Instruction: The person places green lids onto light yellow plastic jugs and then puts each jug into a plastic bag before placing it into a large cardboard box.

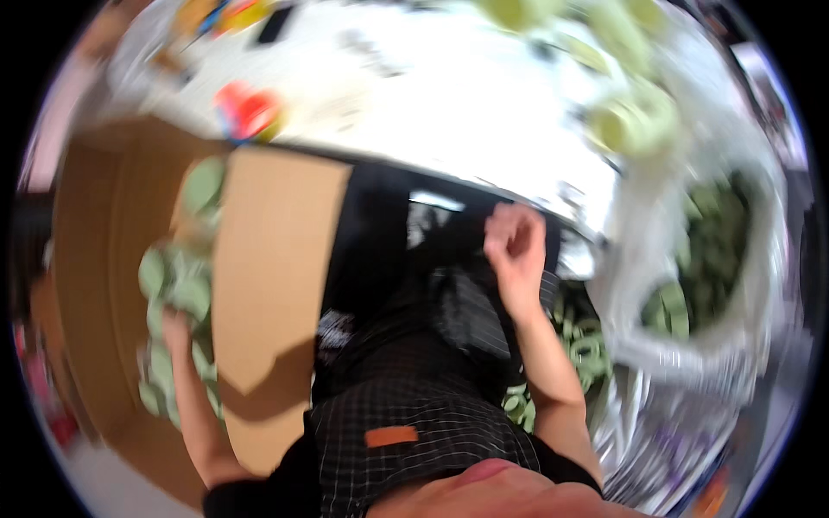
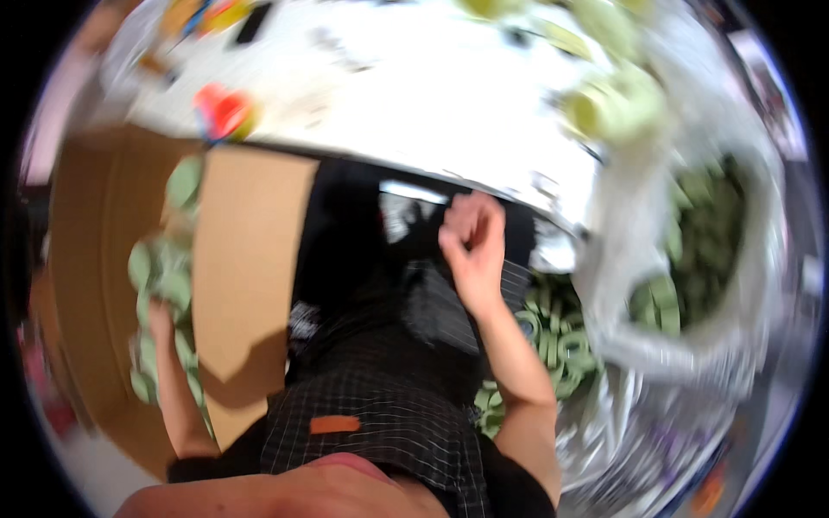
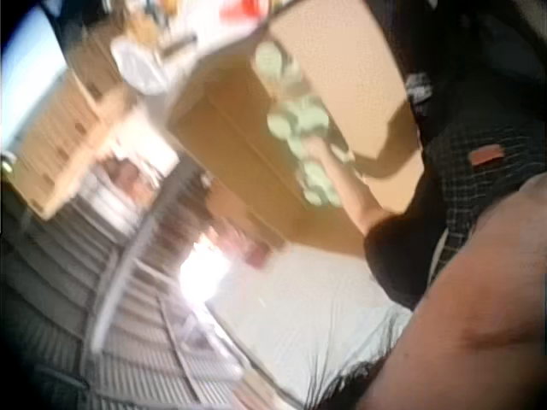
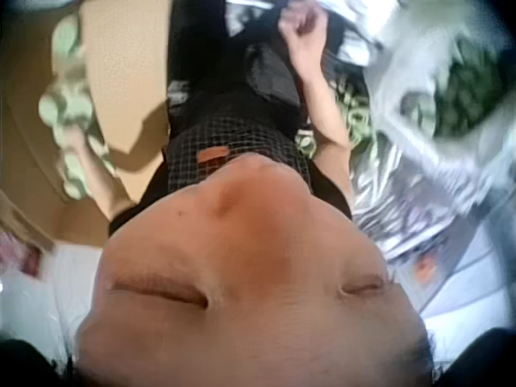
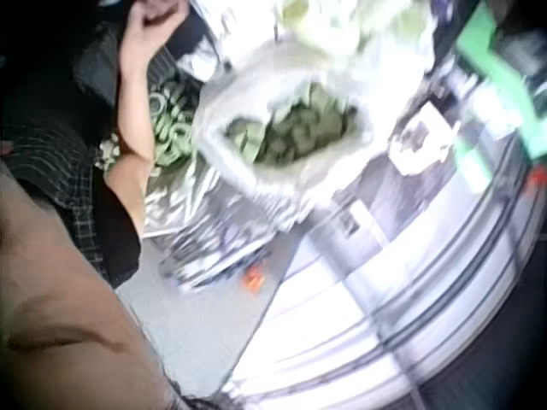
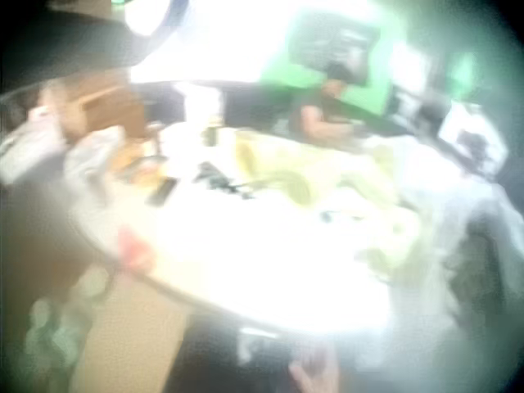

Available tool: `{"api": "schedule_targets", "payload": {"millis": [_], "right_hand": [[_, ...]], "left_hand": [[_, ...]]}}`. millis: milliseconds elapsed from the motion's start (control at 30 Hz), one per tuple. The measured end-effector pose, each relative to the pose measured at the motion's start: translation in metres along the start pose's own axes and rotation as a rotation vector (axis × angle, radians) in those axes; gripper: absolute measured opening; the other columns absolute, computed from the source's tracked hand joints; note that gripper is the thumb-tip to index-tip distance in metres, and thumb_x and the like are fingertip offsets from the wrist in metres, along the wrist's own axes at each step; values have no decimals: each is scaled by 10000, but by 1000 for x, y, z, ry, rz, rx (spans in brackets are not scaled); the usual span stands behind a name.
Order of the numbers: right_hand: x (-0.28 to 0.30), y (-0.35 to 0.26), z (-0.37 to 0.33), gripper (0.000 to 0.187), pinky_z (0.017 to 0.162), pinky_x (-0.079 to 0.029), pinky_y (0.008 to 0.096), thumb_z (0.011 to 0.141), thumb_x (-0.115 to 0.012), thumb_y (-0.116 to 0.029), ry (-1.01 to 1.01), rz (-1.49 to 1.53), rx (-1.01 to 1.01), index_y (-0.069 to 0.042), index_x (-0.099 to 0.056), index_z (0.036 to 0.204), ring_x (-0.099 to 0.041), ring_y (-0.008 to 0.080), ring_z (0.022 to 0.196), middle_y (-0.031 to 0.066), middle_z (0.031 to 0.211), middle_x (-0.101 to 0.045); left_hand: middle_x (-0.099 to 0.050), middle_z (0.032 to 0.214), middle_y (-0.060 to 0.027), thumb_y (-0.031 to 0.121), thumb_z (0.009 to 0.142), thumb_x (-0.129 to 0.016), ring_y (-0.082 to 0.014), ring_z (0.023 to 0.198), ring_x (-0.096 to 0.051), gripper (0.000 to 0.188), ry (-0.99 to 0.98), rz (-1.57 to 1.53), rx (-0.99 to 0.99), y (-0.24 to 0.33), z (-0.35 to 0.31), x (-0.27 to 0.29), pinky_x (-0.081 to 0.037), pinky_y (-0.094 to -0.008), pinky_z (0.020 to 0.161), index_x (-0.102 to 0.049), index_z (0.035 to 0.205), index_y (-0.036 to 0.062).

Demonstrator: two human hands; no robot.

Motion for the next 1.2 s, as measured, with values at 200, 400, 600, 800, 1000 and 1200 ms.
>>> {"api": "schedule_targets", "payload": {"millis": [200,400,600,800,1000,1200], "right_hand": [[162,-9,127,716,813,-501,349,847,-798,-257,924,261,-109,86,-397,1332,-588,204,966,157,1139,-579],[175,-14,194,765,742,-568,359,776,-794,-552,579,780,-408,-30,-510,1256,-620,296,935,150,1059,-586],[125,-15,65,546,566,-533,304,892,-720,-423,241,715,-252,20,-547,1161,-621,156,689,81,882,-628],[182,-31,-130,751,828,-538,337,912,-638,-539,-102,253,-255,-33,-439,1430,-624,187,990,101,1122,-646],[421,-38,-120,710,974,-452,448,803,-771,-324,1188,-879,50,40,-476,1337,-561,372,1127,258,1279,-528],[594,-34,-158,979,1041,-439,487,694,-766,-635,1365,-1269,-919,6,-440,1358,-488,457,1274,289,1338,-539]], "left_hand": [[-557,1238,-176,100,927,-592,-302,1147,-534,421,330,-37,-581,249,-62,-9,-403,-410,1020,-490,1314,-32],[-595,1172,-175,30,835,-682,-360,1140,-554,353,-95,-281,-1325,509,-149,-109,-418,-434,1012,-578,1171,14],[-536,1339,-132,41,892,-577,-259,1267,-495,470,-312,-665,-1250,616,-204,-137,-369,-397,1079,-486,1351,7],[-583,1283,-131,219,962,-598,-200,1180,-550,410,-995,-629,-878,550,-196,-194,-425,-368,1007,-559,1266,-52],[-715,1026,-60,234,978,-630,-125,935,-643,340,-1443,-479,-545,475,-244,-158,-477,-284,897,-629,1166,-49],[-692,1155,-115,250,1002,-586,-194,1045,-661,357,-1309,-746,-172,455,-245,-153,-484,-350,977,-598,1222,-32]]}}
Point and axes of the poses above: each hand's wrist, its own z-axis towards the middle knuckle, its own x-axis out of the back of the hand, y = z × x, the point moved 3 cm from there along z, towards the middle knuckle
